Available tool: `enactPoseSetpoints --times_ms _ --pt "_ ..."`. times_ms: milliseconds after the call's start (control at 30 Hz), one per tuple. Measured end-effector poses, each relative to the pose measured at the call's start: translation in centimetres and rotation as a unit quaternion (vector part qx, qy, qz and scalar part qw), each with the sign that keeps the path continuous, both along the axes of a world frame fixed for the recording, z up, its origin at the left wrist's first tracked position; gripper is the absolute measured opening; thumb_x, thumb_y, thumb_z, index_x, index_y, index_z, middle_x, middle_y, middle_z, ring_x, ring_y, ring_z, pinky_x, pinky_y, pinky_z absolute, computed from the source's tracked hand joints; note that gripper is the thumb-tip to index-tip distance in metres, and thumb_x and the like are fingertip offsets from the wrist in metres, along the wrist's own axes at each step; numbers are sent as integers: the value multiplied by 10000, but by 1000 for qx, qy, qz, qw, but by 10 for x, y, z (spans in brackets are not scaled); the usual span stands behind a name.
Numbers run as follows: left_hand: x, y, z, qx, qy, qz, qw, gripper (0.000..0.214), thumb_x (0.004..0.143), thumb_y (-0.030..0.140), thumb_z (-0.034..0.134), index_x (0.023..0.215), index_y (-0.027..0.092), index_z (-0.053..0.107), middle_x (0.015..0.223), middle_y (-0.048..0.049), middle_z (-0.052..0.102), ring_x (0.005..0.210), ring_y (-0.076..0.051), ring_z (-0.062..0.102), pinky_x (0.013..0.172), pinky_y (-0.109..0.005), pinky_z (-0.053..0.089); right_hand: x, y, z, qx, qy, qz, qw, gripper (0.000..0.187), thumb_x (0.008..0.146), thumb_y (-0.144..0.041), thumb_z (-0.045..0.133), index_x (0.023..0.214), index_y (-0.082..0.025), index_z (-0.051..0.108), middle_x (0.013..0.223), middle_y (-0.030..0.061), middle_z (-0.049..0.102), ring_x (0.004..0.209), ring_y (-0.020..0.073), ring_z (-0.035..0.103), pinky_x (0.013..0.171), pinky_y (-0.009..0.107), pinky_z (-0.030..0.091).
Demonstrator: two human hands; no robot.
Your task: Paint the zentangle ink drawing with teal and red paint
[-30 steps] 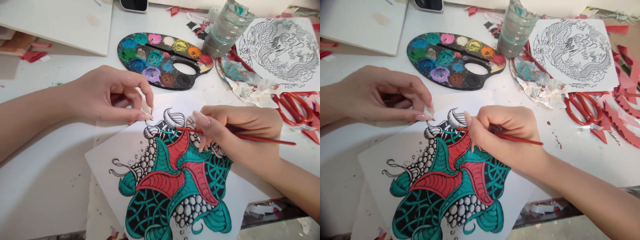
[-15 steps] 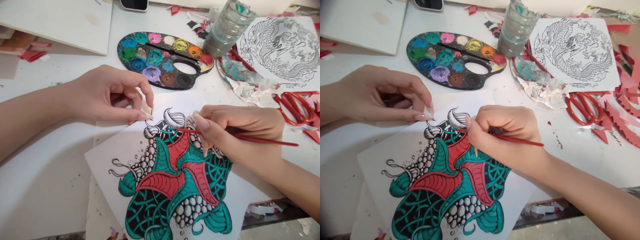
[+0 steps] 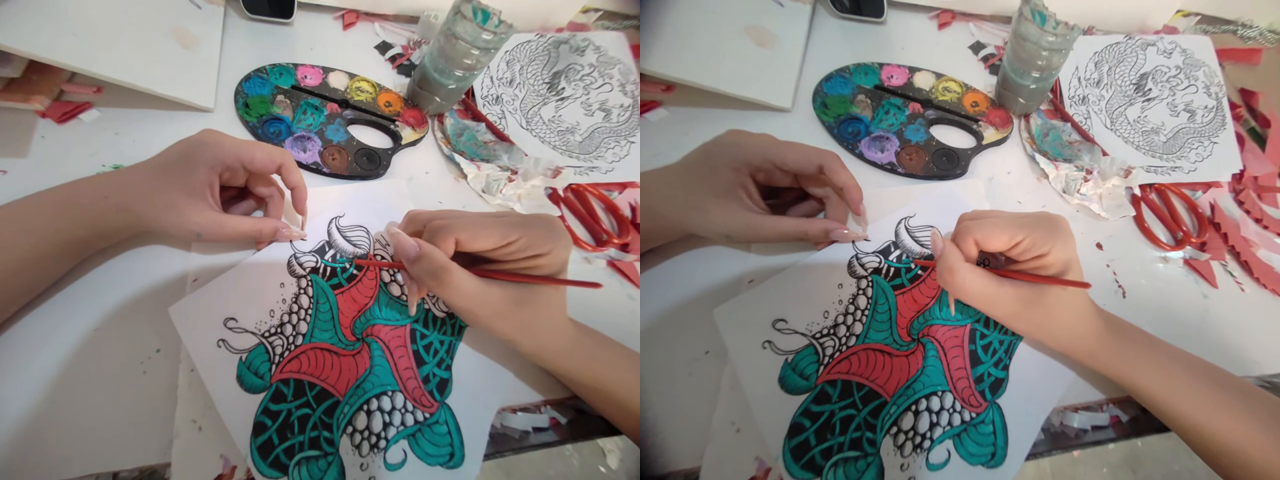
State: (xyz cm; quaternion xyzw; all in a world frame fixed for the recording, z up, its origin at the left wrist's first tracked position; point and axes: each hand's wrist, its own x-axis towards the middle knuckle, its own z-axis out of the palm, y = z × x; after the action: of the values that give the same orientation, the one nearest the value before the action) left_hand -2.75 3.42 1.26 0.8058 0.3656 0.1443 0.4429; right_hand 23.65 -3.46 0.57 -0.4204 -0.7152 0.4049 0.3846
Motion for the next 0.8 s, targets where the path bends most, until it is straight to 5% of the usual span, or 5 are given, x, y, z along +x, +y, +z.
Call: enactPoseSetpoints --times_ms 300,500,800 --pt "-1 0 -1 -1 6 3 1000 126 871 244 713 960 167 671 600 27 676 497 -50 482 419 -207 244 1 -1 1 -19 6 -15 1000 421 868 -159 787 505 -157 573 504 -15 599 443 58 462 394 226 280" --pt "-1 0 -4 -3 -27 13 1000 98 867 206 724 941 169 673 585 26 664 486 -57 478 418 -214 248 2 5 -6 -39 100 -8 994 413 964 -203 685 557 -175 621 524 -7 626 489 87 547 470 233 431" --pt "-3 8 -3 -48 5 3 999 357 803 400 791 1052 182 659 756 -17 746 538 -80 510 457 -224 281 4 19 -15 -177 307 21 935 445 973 -396 666 583 -182 659 493 -1 606 414 100 576 369 212 443"
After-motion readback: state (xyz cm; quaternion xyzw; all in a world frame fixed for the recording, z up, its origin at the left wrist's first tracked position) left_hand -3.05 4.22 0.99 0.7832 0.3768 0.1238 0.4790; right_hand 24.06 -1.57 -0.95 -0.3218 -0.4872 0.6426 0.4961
